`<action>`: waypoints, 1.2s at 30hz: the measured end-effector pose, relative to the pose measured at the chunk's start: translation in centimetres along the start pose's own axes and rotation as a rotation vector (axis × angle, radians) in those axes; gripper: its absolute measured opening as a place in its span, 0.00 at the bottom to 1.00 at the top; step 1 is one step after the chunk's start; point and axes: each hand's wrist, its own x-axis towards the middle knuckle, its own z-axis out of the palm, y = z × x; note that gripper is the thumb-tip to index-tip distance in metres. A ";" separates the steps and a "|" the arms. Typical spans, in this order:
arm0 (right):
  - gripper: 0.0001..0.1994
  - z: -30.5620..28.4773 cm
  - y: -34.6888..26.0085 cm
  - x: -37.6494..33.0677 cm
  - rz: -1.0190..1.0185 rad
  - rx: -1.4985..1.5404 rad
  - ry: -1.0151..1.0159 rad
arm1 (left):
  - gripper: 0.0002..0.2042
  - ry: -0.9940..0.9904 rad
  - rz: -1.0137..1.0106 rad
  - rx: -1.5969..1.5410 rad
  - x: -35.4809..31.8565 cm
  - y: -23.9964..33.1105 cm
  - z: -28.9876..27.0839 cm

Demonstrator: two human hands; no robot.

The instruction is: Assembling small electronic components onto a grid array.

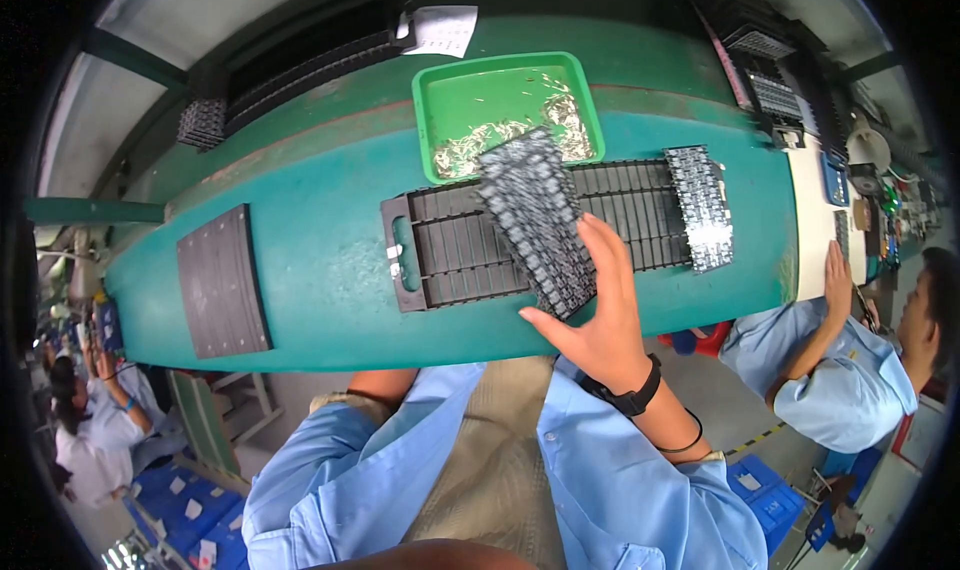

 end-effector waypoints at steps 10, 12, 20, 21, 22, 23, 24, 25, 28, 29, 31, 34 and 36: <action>0.50 -2.0 0.4 4.8 0.066 -0.232 -0.110 | 0.20 0.015 -0.186 -0.017 -7.0 3.8 0.0; 0.50 -3.5 0.6 5.8 0.092 -0.260 -0.072 | 0.20 -0.010 -0.187 -0.022 -6.3 4.4 -0.6; 0.48 -13.1 4.4 2.2 0.280 -0.436 0.159 | 0.24 -0.233 -0.302 -0.224 -6.7 14.1 -0.6; 0.48 -13.5 5.3 2.0 0.302 -0.441 0.149 | 0.24 -0.235 -0.305 -0.216 -6.5 15.0 -1.0; 0.48 -13.9 6.0 1.9 0.322 -0.444 0.139 | 0.25 -0.276 -0.245 -0.150 -6.3 15.8 -1.3; 0.48 -14.1 6.3 2.0 0.325 -0.445 0.146 | 0.26 -0.322 -0.178 -0.088 -5.9 16.2 -1.6; 0.48 -14.4 6.6 2.1 0.340 -0.413 0.108 | 0.27 -0.367 -0.111 -0.026 -5.4 16.8 -1.9; 0.48 -14.6 6.9 2.0 0.358 -0.379 0.068 | 0.27 -0.374 -0.114 -0.022 -4.9 17.9 -2.3; 0.48 -15.0 6.6 1.6 0.394 -0.356 0.022 | 0.25 -0.537 -0.377 0.170 -2.0 21.7 -4.1; 0.48 -15.1 6.4 1.7 0.403 -0.363 0.011 | 0.25 -0.540 -0.377 0.172 -1.3 22.4 -4.2; 0.48 -15.3 6.4 1.8 0.402 -0.369 -0.002 | 0.26 -0.494 -0.251 0.171 0.1 23.7 -3.6; 0.47 -15.5 6.4 1.5 0.391 -0.389 0.001 | 0.26 -0.477 -0.112 0.223 2.0 24.9 -2.8; 0.46 -15.7 6.2 1.6 0.377 -0.409 0.008 | 0.25 -0.499 0.041 0.325 2.8 25.2 -2.6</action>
